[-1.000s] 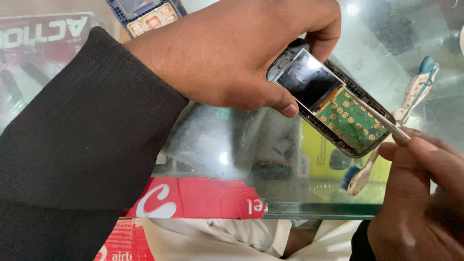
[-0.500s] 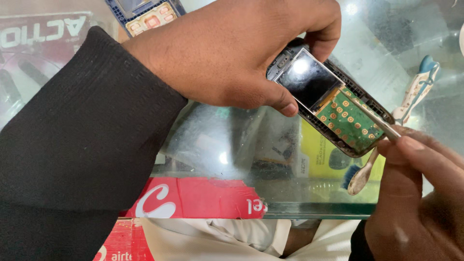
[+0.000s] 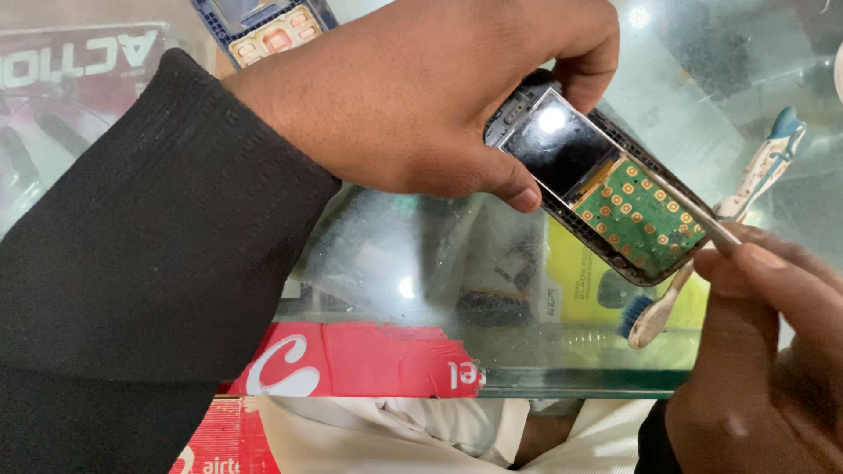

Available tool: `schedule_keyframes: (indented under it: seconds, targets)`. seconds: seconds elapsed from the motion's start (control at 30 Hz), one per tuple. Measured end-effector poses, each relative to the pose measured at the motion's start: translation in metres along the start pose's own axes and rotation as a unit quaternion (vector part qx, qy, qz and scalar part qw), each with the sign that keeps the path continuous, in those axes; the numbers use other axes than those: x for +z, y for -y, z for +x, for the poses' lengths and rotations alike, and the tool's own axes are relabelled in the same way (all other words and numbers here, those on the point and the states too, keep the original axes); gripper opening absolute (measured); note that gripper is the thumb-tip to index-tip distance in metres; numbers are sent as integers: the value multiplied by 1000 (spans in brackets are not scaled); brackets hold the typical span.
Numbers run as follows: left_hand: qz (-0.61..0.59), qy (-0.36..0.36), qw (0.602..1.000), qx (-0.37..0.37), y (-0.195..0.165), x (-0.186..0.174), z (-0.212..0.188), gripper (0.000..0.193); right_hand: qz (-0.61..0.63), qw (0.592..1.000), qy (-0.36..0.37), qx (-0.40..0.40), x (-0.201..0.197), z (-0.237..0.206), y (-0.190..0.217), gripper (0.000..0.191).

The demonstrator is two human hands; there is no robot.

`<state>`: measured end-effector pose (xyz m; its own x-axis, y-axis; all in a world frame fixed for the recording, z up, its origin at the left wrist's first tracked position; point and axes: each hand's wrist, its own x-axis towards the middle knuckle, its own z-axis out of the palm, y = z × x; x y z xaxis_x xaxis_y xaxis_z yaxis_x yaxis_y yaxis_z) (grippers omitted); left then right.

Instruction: The person disassembles a mobile phone by removing the keypad, battery, and internal components using tweezers and a small tool. The phone is opened, parts are separated, and the internal circuit board is exposed.

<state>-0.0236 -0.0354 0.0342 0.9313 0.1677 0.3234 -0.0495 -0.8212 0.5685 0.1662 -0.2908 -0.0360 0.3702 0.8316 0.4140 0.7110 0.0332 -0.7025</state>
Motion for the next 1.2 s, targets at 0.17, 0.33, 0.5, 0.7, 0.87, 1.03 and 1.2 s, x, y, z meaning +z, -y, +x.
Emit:
schedule_keyframes:
  seconds: [0.17, 0.33, 0.5, 0.7, 0.87, 1.03, 1.2]
  targets:
    - [-1, 4, 1000, -9, -1, 0, 1, 56, 19, 1000, -8, -10, 1, -2, -1, 12]
    - [-5, 4, 1000, -2, -1, 0, 1, 56, 5, 1000, 0, -23, 0, -4, -4, 13]
    - [-9, 3, 1000, 4, 0, 0, 1, 56, 37, 999, -4, 0, -1, -4, -10, 10]
    - [10, 0, 1000, 24, 2, 0, -1, 57, -24, 997, 25, -73, -14, 2, -18, 11]
    - [-3, -2, 1000, 13, 4, 2, -2, 56, -109, 981, 61, -148, -18, 8, -18, 12]
    - [1, 0, 1000, 12, 3, 1, -2, 57, -125, 977, 69, -157, -18, 5, -16, 14]
    - [9, -2, 1000, 1, 1, 1, 0, 56, -71, 988, 54, -127, -16, 0, -18, 17]
